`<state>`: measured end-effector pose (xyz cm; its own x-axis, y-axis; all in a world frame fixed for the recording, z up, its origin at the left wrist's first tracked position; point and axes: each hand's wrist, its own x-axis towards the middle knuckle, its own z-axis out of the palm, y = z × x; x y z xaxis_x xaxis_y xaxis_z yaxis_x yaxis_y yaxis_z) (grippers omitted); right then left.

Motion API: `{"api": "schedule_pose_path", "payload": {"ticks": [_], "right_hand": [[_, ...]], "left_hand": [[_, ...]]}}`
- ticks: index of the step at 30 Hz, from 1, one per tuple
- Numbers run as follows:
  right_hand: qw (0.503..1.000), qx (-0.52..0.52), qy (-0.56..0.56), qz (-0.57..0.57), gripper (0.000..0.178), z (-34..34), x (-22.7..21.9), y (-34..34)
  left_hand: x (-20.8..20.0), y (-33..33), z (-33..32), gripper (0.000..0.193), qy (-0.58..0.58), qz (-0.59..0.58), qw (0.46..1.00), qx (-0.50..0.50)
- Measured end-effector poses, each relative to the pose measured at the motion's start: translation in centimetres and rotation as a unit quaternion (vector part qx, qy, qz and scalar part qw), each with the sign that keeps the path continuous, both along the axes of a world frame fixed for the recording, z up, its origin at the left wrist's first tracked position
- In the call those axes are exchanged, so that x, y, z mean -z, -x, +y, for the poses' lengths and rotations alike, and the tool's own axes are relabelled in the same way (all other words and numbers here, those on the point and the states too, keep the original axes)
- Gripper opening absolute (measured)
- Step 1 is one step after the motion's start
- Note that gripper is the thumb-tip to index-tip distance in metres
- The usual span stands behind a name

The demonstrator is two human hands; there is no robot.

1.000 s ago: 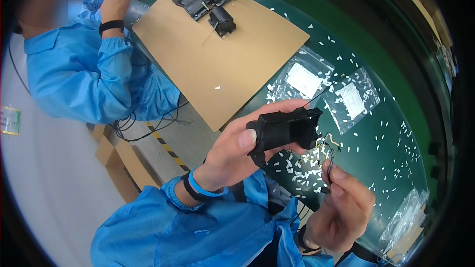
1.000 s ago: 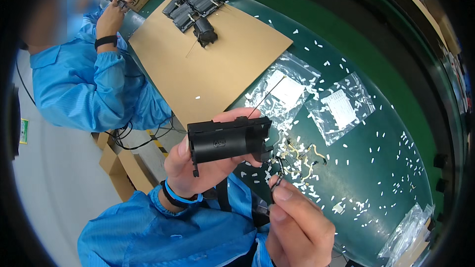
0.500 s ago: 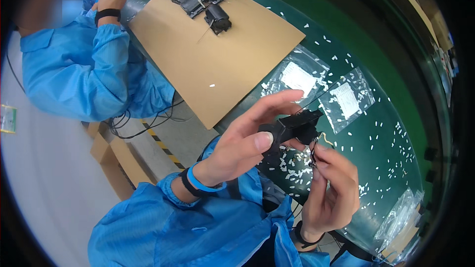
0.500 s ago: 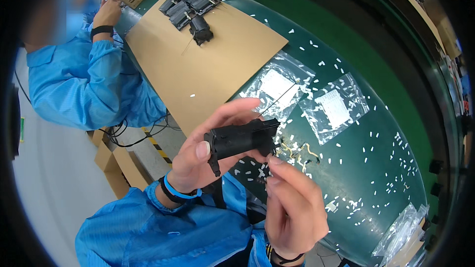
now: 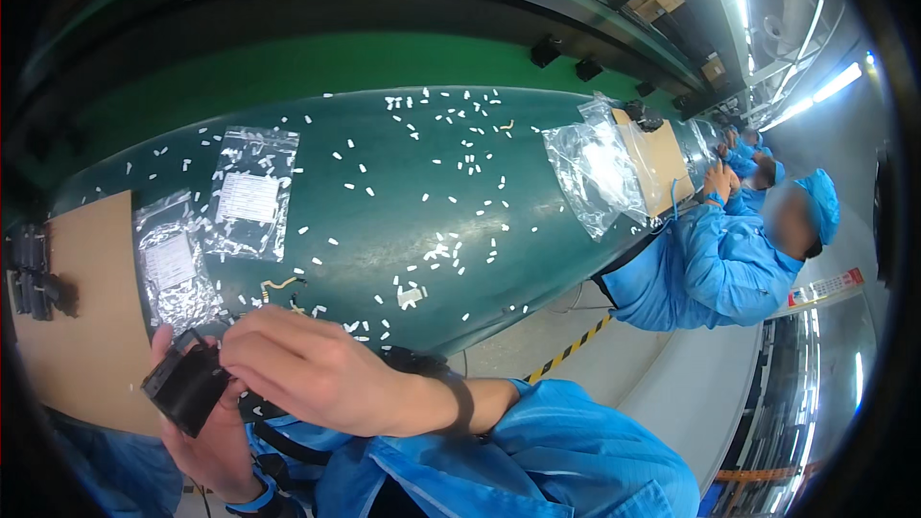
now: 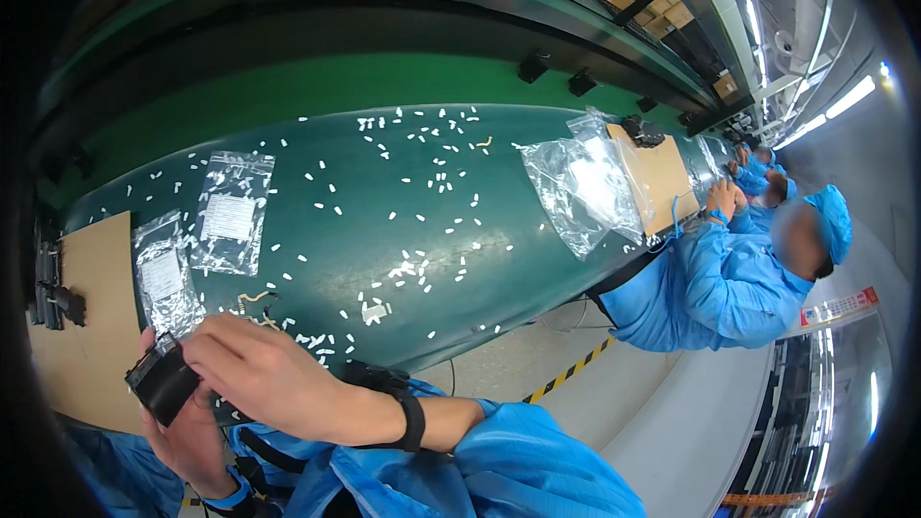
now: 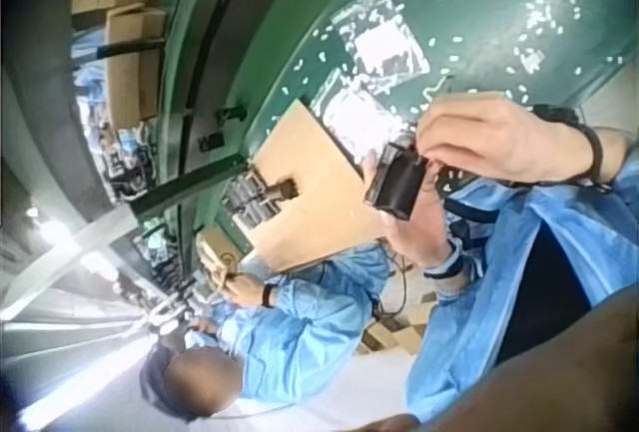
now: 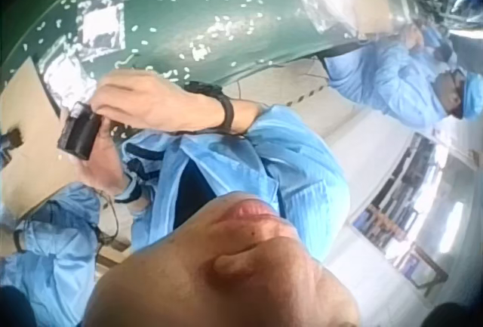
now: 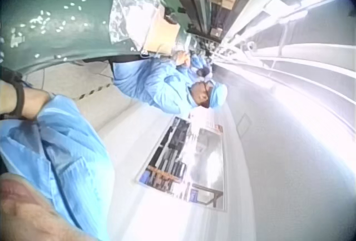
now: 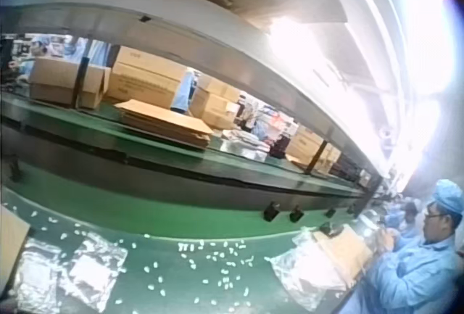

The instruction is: The person is assembling small plastic and metal components at a manufacturing station.

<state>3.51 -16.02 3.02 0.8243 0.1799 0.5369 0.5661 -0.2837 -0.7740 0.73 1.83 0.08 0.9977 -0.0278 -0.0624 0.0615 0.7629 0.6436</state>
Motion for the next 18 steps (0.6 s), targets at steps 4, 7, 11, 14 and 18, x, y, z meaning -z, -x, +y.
{"api": "schedule_pose_path", "payload": {"ticks": [4, 7, 11, 14, 18], "right_hand": [[0.998, -0.048, 0.004, 0.037, 0.019, -0.1, -0.3, -0.2], [0.989, -0.106, 0.104, 0.004, 0.019, -0.9, 0.1, 0.0], [0.979, -0.036, 0.195, 0.050, 0.018, -3.1, -0.5, 2.2], [0.977, -0.056, 0.195, 0.060, 0.023, -2.5, -2.7, 3.1], [0.985, 0.004, -0.010, 0.174, 0.032, 0.3, -0.7, 2.9]], "left_hand": [[0.0, 1.1, 0.8, 0.080, -0.011, -0.006, 1.000, 0.002], [-0.8, 3.0, 0.2, 0.068, -0.048, 0.078, 0.995, -0.029], [-0.5, 1.7, -1.2, 0.062, -0.054, -0.058, 0.985, 0.152], [-0.4, 2.8, -2.9, 0.060, -0.065, -0.056, 0.991, 0.104], [-0.7, 2.5, -1.8, 0.058, 0.099, -0.003, 0.990, 0.103]]}}
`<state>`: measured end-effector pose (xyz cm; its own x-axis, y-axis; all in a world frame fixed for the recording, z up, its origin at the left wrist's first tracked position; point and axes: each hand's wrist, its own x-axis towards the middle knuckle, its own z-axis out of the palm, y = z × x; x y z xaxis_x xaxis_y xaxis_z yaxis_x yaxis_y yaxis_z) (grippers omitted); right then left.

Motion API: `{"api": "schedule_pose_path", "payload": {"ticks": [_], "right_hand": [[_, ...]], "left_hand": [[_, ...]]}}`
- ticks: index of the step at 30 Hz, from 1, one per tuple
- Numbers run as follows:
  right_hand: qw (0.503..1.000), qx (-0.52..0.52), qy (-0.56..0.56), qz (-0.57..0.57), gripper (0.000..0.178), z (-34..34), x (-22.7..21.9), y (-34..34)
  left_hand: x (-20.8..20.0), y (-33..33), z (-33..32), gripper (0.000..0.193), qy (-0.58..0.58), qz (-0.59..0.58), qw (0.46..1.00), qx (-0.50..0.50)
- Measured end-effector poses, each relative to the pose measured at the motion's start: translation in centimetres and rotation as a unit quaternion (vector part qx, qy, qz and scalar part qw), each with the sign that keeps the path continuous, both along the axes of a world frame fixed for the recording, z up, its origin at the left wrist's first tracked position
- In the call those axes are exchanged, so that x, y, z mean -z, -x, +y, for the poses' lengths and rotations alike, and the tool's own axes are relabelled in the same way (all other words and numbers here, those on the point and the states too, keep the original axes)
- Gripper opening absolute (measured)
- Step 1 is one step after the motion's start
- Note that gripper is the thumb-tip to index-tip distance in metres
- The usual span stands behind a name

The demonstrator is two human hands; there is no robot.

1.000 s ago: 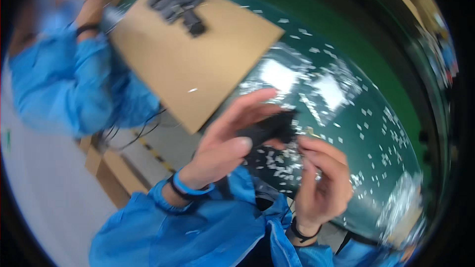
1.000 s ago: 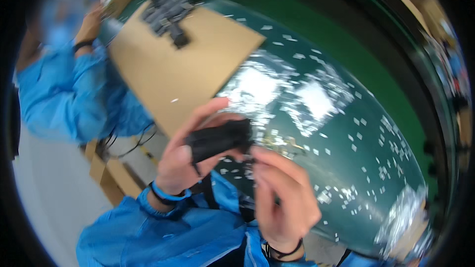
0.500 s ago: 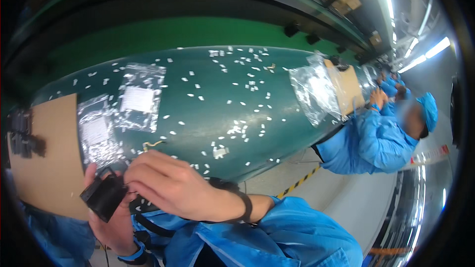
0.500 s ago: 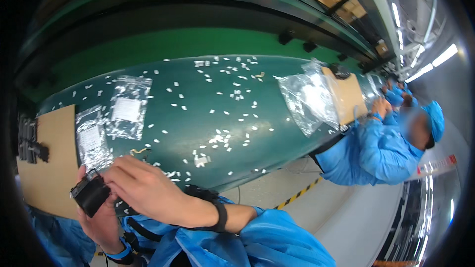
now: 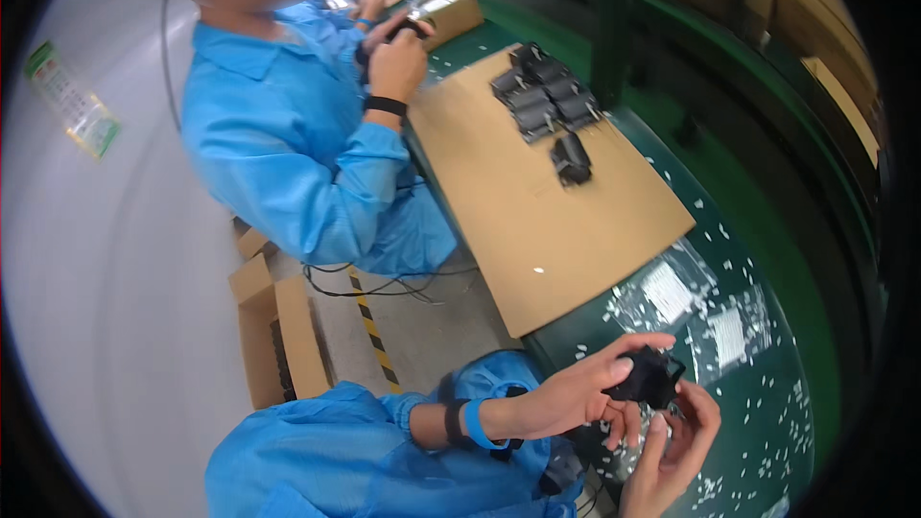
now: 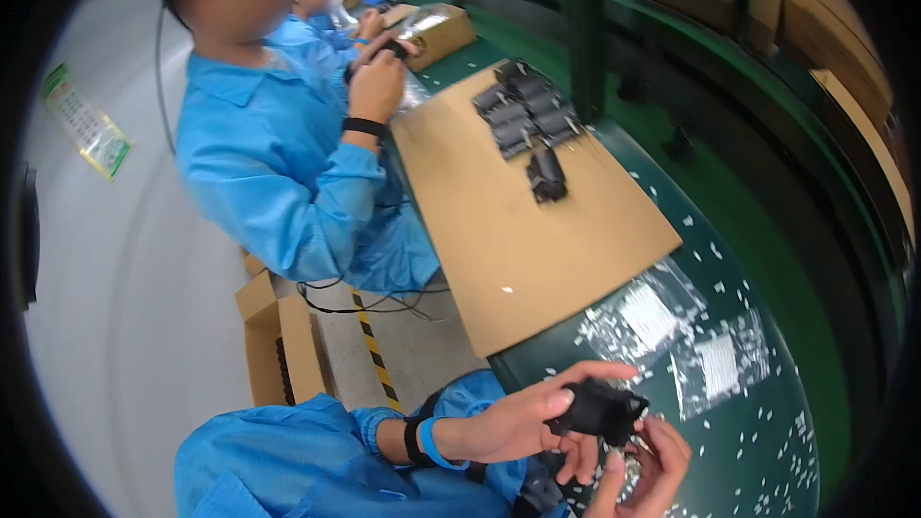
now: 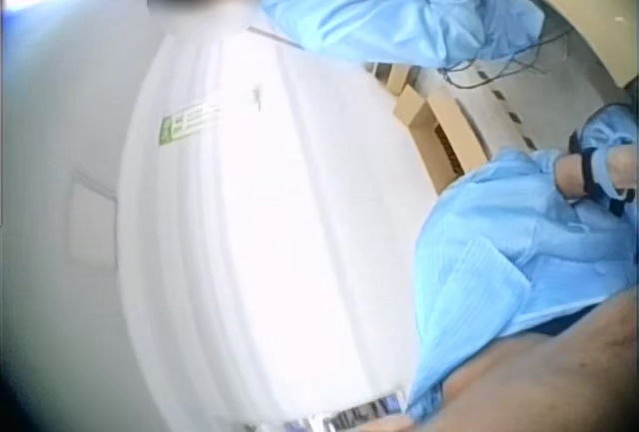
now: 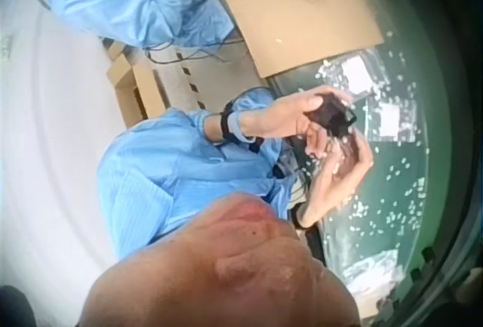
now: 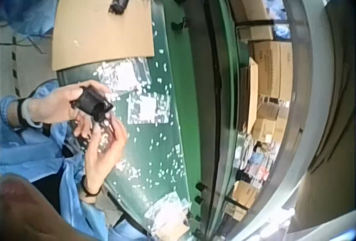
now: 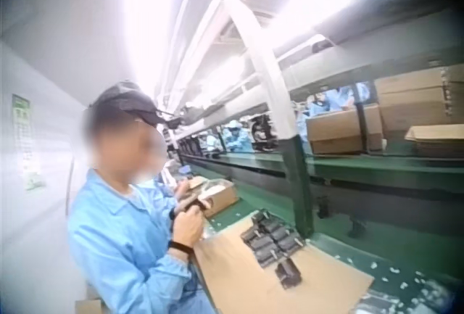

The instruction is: The person is assembling small plastic and metal components at a manufacturing station.

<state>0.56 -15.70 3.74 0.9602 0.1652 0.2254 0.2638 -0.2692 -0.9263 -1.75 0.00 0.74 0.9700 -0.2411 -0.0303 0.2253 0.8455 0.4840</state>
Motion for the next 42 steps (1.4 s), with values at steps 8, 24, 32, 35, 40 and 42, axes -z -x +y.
{"api": "schedule_pose_path", "payload": {"ticks": [8, 24, 32, 35, 40, 42], "right_hand": [[0.987, -0.014, -0.118, 0.113, 0.025, 0.3, 0.6, -1.4], [0.984, -0.085, -0.120, 0.103, 0.011, -1.4, 0.4, -1.5], [0.971, -0.082, -0.164, 0.153, 0.021, -0.5, 0.2, -1.0], [0.977, -0.061, -0.148, 0.144, 0.022, -0.7, -0.2, -0.8], [0.977, -0.079, -0.133, 0.147, 0.016, -1.3, -0.1, -0.6], [0.987, -0.067, -0.084, 0.117, 0.016, -1.1, 0.0, -0.7]], "left_hand": [[0.0, 0.0, 0.7, 0.071, -0.082, 0.005, 0.996, -0.033], [-0.9, -1.0, 2.2, 0.086, -0.135, 0.064, 0.987, 0.060], [-1.1, -1.0, 2.0, 0.060, -0.154, 0.063, 0.980, 0.105], [-0.6, -1.1, 1.7, 0.044, -0.121, 0.070, 0.984, 0.108], [-0.1, -0.7, 0.5, 0.028, -0.222, 0.008, 0.975, 0.011], [0.1, -0.6, 0.4, 0.026, -0.225, 0.018, 0.974, 0.006]]}}
